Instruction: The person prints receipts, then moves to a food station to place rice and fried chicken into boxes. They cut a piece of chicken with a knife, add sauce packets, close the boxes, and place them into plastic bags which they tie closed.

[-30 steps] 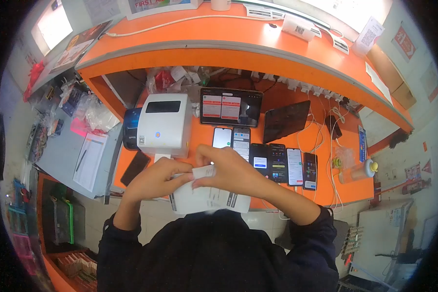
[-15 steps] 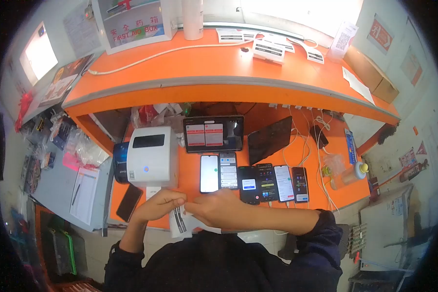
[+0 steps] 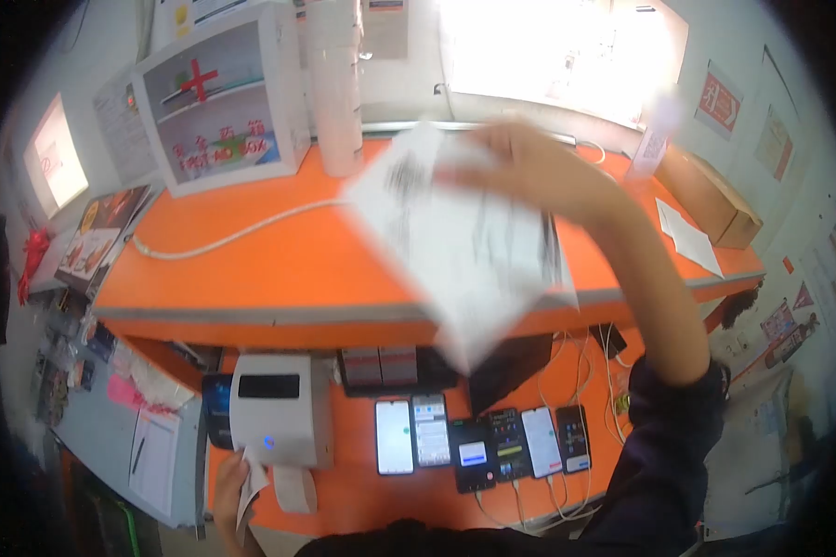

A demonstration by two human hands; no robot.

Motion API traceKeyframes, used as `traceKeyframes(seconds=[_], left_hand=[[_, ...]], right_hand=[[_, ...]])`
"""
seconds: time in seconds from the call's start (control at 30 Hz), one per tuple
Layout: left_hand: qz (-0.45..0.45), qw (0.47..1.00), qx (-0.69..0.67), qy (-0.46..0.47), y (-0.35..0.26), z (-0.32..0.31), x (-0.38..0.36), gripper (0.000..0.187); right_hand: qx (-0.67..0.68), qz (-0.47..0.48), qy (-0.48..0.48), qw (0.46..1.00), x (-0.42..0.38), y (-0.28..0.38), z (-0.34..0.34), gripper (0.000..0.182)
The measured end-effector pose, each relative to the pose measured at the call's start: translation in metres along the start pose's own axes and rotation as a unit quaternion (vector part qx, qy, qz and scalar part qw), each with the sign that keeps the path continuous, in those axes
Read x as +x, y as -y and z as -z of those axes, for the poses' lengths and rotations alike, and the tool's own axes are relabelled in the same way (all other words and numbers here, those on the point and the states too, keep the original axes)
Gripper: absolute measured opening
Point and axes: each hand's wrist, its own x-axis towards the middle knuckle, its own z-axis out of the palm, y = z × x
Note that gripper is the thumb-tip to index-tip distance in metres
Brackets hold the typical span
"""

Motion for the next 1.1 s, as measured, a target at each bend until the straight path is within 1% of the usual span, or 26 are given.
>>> traceKeyframes(seconds=[0.07,0.1,0.17,0.2,0.23,0.3,0.33,0.4,0.47,0.53,0.6,0.63,0.67,0.7,0.73,0.77,0.8,0.83,0.87,0.9,0.93,0.97,1.0,1.03,1.07,1.1], left_hand=[[0.021,0.996,-0.019,-0.083,0.014,0.012,0.001,0.027],[0.019,0.996,-0.020,-0.082,0.015,0.007,0.000,0.027],[0.078,0.973,0.039,-0.213,0.012,-0.011,-0.004,0.050],[0.075,0.973,0.039,-0.214,0.007,-0.016,-0.003,0.050],[0.079,0.968,0.095,-0.220,0.001,-0.019,-0.003,0.049],[0.085,0.959,0.150,-0.224,-0.003,-0.021,0.001,0.047],[0.083,0.959,0.148,-0.228,-0.003,-0.021,0.002,0.046],[0.081,0.958,0.146,-0.234,-0.002,-0.022,0.000,0.043],[0.065,0.961,0.152,-0.223,-0.006,-0.028,0.002,0.042],[0.044,0.965,0.158,-0.207,-0.003,-0.025,0.004,0.040],[0.028,0.976,0.190,-0.103,0.009,-0.012,0.010,0.033],[0.025,0.976,0.189,-0.100,0.009,-0.019,0.014,0.033],[-0.017,0.991,0.115,-0.071,0.005,-0.031,0.020,0.030],[-0.067,0.996,0.047,-0.042,0.001,-0.040,0.023,0.026],[-0.094,0.980,0.092,-0.149,0.009,-0.050,0.025,0.031],[-0.129,0.981,0.080,-0.121,0.011,-0.058,0.023,0.033],[-0.161,0.981,0.066,-0.092,-0.009,-0.083,0.027,0.036],[-0.130,0.985,0.063,-0.090,-0.027,-0.103,0.026,0.038],[-0.097,0.990,0.061,-0.088,-0.041,-0.115,0.022,0.041],[-0.091,0.990,0.061,-0.088,-0.042,-0.114,0.025,0.041],[-0.157,0.973,0.171,0.000,-0.036,-0.109,0.034,0.053],[-0.220,0.932,0.275,0.089,-0.032,-0.108,0.036,0.067],[-0.216,0.933,0.272,0.092,-0.032,-0.116,0.030,0.067],[-0.305,0.902,0.281,0.116,-0.030,-0.129,0.024,0.073],[-0.391,0.863,0.287,0.140,-0.027,-0.141,0.015,0.080],[-0.378,0.900,0.144,0.161,-0.021,-0.151,0.009,0.084]], right_hand=[[0.016,-0.023,-0.072,0.997,0.074,-0.044,0.037,0.039],[-0.027,-0.070,-0.087,0.993,0.113,-0.080,0.053,0.040],[-0.098,-0.167,-0.079,0.978,0.168,-0.147,0.075,0.043],[-0.127,-0.216,-0.059,0.966,0.184,-0.167,0.082,0.045],[-0.124,-0.215,-0.059,0.967,0.195,-0.173,0.082,0.045],[-0.031,-0.298,-0.067,0.952,0.212,-0.183,0.083,0.037],[-0.031,-0.298,-0.066,0.952,0.224,-0.189,0.088,0.037],[-0.229,-0.205,-0.002,0.952,0.240,-0.200,0.099,0.037],[-0.248,-0.260,-0.046,0.932,0.232,-0.184,0.089,0.043],[-0.402,-0.226,-0.086,0.883,0.223,-0.180,0.089,0.042],[-0.443,-0.197,-0.137,0.864,0.203,-0.172,0.078,0.045],[-0.480,-0.116,-0.232,0.838,0.202,-0.183,0.074,0.045],[-0.507,-0.033,-0.324,0.798,0.195,-0.174,0.069,0.045],[-0.389,-0.021,-0.394,0.833,0.190,-0.150,0.079,0.040],[-0.352,0.047,-0.415,0.838,0.176,-0.122,0.077,0.036],[-0.378,0.123,-0.333,0.855,0.153,-0.094,0.083,0.032],[-0.179,0.070,-0.343,0.919,0.130,-0.058,0.072,0.025],[-0.140,0.060,-0.287,0.946,0.099,-0.025,0.057,0.022],[-0.114,0.116,-0.170,0.972,0.064,-0.005,0.040,0.023],[-0.102,0.183,-0.052,0.976,0.037,0.000,0.020,0.017],[-0.066,0.214,0.123,0.967,0.004,0.013,-0.006,0.016],[-0.137,0.340,0.139,0.920,-0.020,0.004,-0.039,0.016],[-0.025,0.264,0.246,0.932,-0.042,0.015,-0.071,0.014],[0.037,0.132,0.265,0.954,-0.065,0.020,-0.095,0.012],[0.217,0.072,0.182,0.956,-0.083,0.002,-0.130,0.017],[0.288,0.066,0.111,0.949,-0.093,-0.011,-0.154,0.017]])
